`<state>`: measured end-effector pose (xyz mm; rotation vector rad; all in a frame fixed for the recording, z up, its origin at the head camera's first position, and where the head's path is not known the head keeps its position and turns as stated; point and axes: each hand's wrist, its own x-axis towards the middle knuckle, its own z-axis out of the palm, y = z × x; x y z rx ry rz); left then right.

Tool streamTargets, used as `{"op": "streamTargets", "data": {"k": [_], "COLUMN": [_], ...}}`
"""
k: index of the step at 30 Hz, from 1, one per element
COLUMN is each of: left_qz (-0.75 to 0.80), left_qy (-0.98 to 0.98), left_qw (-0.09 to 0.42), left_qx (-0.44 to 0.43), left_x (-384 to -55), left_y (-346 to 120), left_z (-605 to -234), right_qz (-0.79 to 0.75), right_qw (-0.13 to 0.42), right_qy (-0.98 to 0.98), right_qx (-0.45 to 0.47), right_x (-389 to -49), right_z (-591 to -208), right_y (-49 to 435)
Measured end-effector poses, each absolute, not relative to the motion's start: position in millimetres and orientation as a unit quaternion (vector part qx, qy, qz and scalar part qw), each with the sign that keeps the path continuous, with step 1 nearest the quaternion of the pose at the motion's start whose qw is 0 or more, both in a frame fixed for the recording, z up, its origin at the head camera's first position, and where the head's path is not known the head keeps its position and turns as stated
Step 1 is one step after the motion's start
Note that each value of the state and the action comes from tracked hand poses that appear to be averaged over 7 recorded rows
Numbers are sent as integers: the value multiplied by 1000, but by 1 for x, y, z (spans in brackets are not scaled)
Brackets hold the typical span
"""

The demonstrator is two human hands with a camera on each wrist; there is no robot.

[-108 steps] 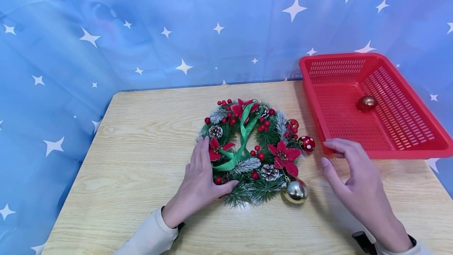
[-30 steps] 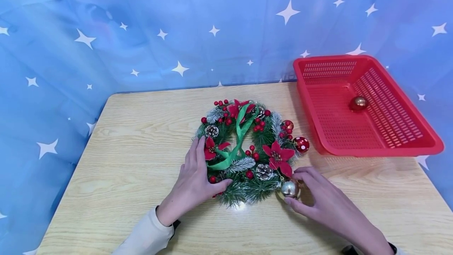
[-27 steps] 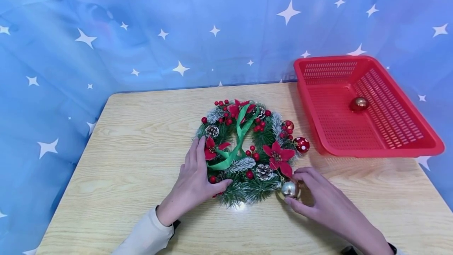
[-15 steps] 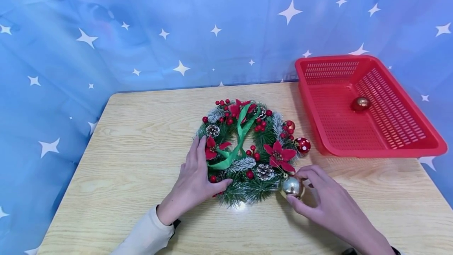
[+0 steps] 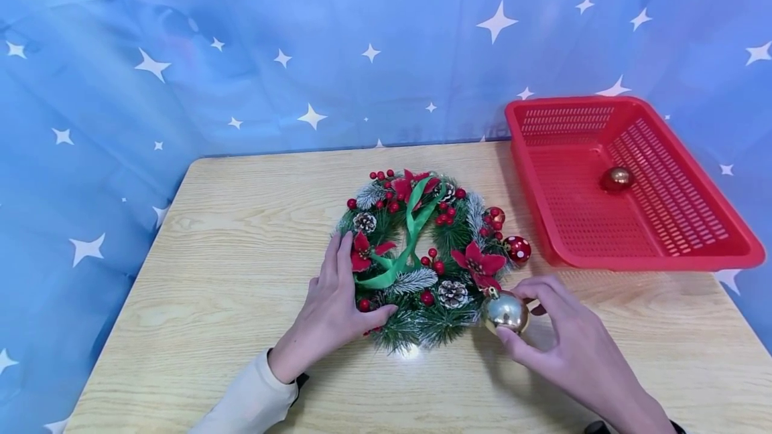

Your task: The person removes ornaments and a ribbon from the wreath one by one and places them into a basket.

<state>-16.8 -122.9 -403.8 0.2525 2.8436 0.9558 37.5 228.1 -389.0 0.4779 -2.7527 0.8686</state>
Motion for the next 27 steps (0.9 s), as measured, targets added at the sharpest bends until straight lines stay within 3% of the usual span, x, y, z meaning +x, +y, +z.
{"op": "streamTargets", "data": {"k": [27], "left_qz": [332], "left_qy": [936], "left_qw": [63], "left_qx": [95], "left_x": [-19], "left_y": [-127], "left_z": [-404], "right_qz": [328], "right_qw": [155], "right_qy": [-920], "right_qx": [146], "right_x": [31], "right_z": [-377], "right_y": [237]}}
